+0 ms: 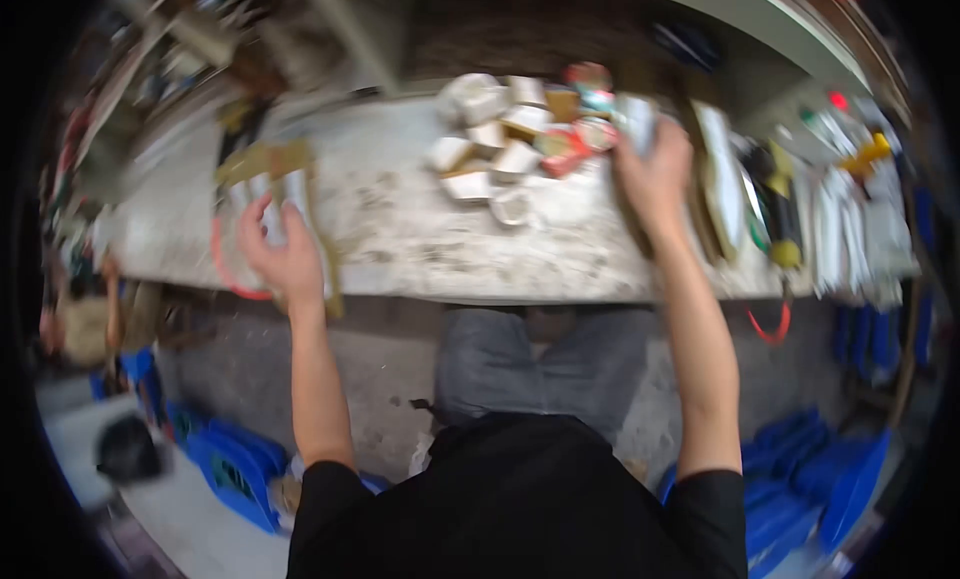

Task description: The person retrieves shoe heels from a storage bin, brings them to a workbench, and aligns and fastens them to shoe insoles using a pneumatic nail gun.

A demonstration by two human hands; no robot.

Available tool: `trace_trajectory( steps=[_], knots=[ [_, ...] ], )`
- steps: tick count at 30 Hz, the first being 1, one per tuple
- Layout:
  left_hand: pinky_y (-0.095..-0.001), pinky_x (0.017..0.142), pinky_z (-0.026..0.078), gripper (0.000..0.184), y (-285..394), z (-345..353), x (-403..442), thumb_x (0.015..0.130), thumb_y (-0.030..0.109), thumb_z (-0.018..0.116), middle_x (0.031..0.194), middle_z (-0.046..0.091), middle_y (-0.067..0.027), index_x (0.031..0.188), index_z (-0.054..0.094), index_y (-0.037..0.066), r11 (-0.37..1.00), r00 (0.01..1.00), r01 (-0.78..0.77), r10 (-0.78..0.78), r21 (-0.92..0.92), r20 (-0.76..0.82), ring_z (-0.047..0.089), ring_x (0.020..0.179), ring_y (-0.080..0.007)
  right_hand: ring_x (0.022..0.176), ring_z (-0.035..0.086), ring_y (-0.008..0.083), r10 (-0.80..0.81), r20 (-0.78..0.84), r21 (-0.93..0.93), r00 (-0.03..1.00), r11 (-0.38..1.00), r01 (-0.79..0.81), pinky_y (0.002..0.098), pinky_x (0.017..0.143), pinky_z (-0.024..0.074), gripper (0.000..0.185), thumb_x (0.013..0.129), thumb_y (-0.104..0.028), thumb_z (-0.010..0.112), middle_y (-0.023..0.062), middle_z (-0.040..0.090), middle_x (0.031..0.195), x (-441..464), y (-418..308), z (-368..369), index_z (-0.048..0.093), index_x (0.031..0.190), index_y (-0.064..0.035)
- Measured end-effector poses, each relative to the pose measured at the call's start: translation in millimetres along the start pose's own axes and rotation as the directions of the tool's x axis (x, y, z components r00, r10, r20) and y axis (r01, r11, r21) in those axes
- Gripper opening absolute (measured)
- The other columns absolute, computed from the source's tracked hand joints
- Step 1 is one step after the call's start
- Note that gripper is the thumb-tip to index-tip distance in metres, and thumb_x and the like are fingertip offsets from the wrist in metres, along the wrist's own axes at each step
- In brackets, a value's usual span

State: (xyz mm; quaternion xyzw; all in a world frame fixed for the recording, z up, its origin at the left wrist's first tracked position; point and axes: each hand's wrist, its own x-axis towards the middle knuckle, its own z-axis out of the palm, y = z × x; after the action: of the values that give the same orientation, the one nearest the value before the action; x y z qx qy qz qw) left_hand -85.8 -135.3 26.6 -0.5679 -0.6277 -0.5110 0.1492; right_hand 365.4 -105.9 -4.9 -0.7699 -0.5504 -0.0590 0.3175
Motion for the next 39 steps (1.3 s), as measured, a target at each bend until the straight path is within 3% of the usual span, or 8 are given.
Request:
trace_trajectory(
  steps=[2,5,12,18,23,28,34,39],
  knots=[
    [-0.0375,0.089,0.054,0.026,67.7,0.0,-21.2,0.087,0.004,0.072,0.108,0.071,-0.0134,0.113,0.069,0.000,0.911,0.941,0.208,-0.087,-0.357,0.327,0.066,0.095,-0.0297,0.114,0.062,0.0382,-0.084,-0.110,0.096,0.990,0.991,0.095,0.0443,0.100,0.0511,0.063,0.088,-0.033,0.078,0.0221,0.064,0.126,-4.3,2.4,4.8,0.058,0.135,0.0048],
    [-0.0373,0.092,0.052,0.030,144.3,30.7,-51.4,0.084,0.002,0.072,0.112,0.071,-0.0145,0.114,0.069,0.001,0.783,0.821,0.148,0.243,-0.604,0.517,0.065,0.101,-0.0289,0.113,0.061,0.0374,-0.110,-0.174,0.117,0.978,0.984,0.132,0.0435,0.099,0.0509,0.059,0.086,-0.026,0.080,0.0222,0.064,0.124,-3.9,-7.2,-6.8,0.058,0.132,0.0039],
    [-0.0418,0.099,0.046,0.041,218.6,113.6,-53.8,0.081,0.005,0.072,0.113,0.063,-0.0179,0.121,0.067,-0.001,0.901,0.646,-0.384,0.418,-0.201,0.639,0.057,0.107,-0.0365,0.102,0.066,0.0370,-0.036,-0.172,0.340,0.984,0.936,0.093,0.0424,0.092,0.0543,0.060,0.082,-0.018,0.082,0.0240,0.066,0.119,-9.1,0.3,-8.5,0.054,0.131,0.0033],
    [-0.0416,0.093,0.049,0.042,228.3,112.8,-74.6,0.079,0.000,0.071,0.108,0.061,-0.0169,0.121,0.067,-0.002,0.812,0.669,-0.446,0.582,-0.377,0.462,0.057,0.099,-0.0357,0.088,0.071,0.0372,0.050,-0.220,0.424,0.974,0.904,0.049,0.0424,0.081,0.0575,0.062,0.082,-0.017,0.082,0.0228,0.071,0.107,-12.7,0.1,-14.4,0.053,0.133,0.0029],
    [-0.0387,0.088,0.052,0.046,237.5,95.2,-84.7,0.076,-0.003,0.073,0.113,0.062,-0.0174,0.122,0.067,-0.003,0.805,0.685,-0.297,0.554,-0.513,0.473,0.060,0.098,-0.0322,0.077,0.072,0.0395,0.085,-0.163,0.500,0.983,0.866,0.008,0.0437,0.072,0.0583,0.064,0.082,-0.019,0.084,0.0209,0.074,0.099,-8.4,5.2,-16.4,0.052,0.133,0.0019],
    [-0.0360,0.084,0.054,0.047,253.6,35.4,-105.4,0.076,-0.003,0.077,0.119,0.064,-0.0174,0.122,0.066,-0.005,0.817,0.503,0.277,0.325,-0.506,0.801,0.063,0.099,-0.0286,0.066,0.068,0.0276,0.046,-0.307,0.526,0.951,0.841,0.129,0.0351,0.062,0.0554,0.051,0.089,-0.020,0.082,0.0145,0.076,0.092,-15.9,6.5,-27.8,0.059,0.128,0.0025],
    [-0.0354,0.091,0.054,0.044,234.0,36.1,-157.6,0.079,0.002,0.079,0.121,0.067,-0.0158,0.121,0.068,-0.005,0.744,0.515,0.514,0.132,-0.428,0.847,0.064,0.104,-0.0264,0.063,0.054,0.0031,0.065,0.214,0.794,0.975,0.569,-0.213,0.0178,0.054,0.0391,0.022,0.102,-0.016,0.070,0.0012,0.072,0.083,-29.1,-3.2,-132.6,0.071,0.113,0.0028],
    [-0.0340,0.097,0.053,0.037,219.2,37.1,-151.5,0.084,0.000,0.074,0.124,0.068,-0.0154,0.121,0.069,-0.006,0.579,0.540,0.644,0.118,-0.500,0.833,0.064,0.109,-0.0253,0.060,0.050,0.0014,-0.094,0.593,0.721,0.800,0.504,-0.475,0.0162,0.052,0.0371,0.019,0.107,-0.014,0.063,0.0009,0.069,0.085,-81.2,16.7,-182.6,0.069,0.116,0.0002]
  ],
)
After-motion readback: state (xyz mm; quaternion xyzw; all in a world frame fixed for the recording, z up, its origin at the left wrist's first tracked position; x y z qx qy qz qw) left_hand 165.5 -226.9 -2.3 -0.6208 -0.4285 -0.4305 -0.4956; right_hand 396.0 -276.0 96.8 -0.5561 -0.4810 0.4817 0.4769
